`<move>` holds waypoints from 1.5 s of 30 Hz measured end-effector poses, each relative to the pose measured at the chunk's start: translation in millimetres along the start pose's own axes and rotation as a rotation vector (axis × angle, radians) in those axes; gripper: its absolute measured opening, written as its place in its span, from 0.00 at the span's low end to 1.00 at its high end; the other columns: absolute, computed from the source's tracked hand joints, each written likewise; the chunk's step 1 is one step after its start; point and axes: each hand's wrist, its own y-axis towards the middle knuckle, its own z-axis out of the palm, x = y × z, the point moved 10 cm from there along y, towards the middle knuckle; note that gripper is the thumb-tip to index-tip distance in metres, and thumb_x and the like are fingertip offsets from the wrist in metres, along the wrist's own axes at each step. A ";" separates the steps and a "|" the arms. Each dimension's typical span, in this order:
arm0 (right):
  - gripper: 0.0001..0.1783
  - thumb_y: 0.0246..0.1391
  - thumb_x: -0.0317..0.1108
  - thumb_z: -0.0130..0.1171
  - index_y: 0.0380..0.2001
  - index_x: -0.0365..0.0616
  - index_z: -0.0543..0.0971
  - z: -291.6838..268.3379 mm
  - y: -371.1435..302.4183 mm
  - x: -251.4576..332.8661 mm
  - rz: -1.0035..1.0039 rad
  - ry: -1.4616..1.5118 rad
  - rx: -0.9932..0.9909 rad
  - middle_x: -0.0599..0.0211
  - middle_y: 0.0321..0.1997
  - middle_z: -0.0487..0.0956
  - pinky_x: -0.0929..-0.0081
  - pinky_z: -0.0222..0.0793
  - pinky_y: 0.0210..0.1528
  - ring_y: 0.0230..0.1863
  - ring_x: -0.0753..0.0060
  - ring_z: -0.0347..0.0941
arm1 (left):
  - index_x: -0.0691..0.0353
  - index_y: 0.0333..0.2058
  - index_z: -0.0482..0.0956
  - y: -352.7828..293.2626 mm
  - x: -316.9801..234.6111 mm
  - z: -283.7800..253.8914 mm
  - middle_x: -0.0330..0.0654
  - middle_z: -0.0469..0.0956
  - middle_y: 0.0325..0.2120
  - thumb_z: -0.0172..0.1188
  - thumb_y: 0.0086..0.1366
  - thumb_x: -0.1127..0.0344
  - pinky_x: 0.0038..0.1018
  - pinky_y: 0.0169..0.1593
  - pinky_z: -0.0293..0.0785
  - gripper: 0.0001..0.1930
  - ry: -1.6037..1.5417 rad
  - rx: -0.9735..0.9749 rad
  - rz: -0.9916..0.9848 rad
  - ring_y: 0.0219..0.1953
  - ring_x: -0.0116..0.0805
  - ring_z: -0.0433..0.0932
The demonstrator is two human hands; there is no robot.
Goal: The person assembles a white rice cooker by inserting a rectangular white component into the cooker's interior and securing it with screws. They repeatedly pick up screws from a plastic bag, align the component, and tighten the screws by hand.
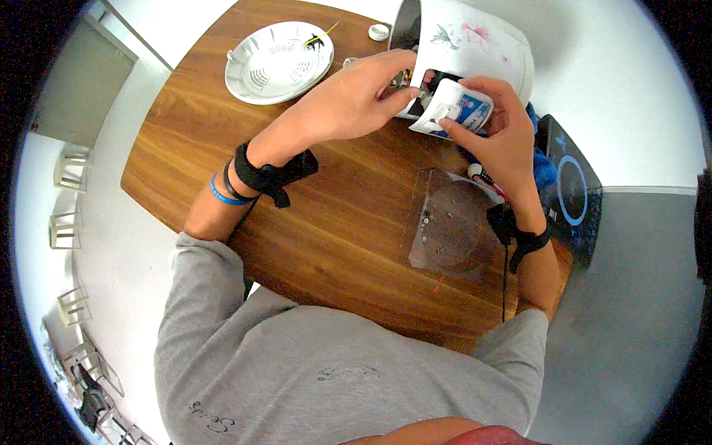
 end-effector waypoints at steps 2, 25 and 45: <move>0.29 0.50 0.33 0.80 0.55 0.46 0.81 3.0 -4.1 3.6 0.009 0.019 -0.002 0.68 0.52 0.84 0.71 0.76 0.59 0.55 0.73 0.80 | 0.60 0.61 0.76 -2.8 -0.7 -2.8 0.44 0.83 0.47 0.64 0.73 0.68 0.34 0.48 0.82 0.20 0.030 -0.127 0.171 0.44 0.36 0.84; 0.24 0.55 0.35 0.76 0.54 0.46 0.80 16.2 -11.3 -4.4 -0.086 -0.128 0.048 0.66 0.50 0.86 0.69 0.77 0.55 0.52 0.67 0.82 | 0.59 0.63 0.77 -20.9 -14.2 23.5 0.43 0.88 0.44 0.67 0.71 0.70 0.30 0.53 0.83 0.23 -0.082 0.090 0.068 0.47 0.34 0.87; 0.32 0.65 0.35 0.67 0.69 0.41 0.71 14.3 -39.5 -22.6 -0.084 -0.243 0.427 0.48 0.57 0.82 0.60 0.79 0.62 0.57 0.54 0.83 | 0.64 0.61 0.79 -10.3 35.3 27.3 0.41 0.88 0.46 0.64 0.72 0.76 0.26 0.53 0.84 0.20 -0.282 0.039 -0.252 0.47 0.30 0.86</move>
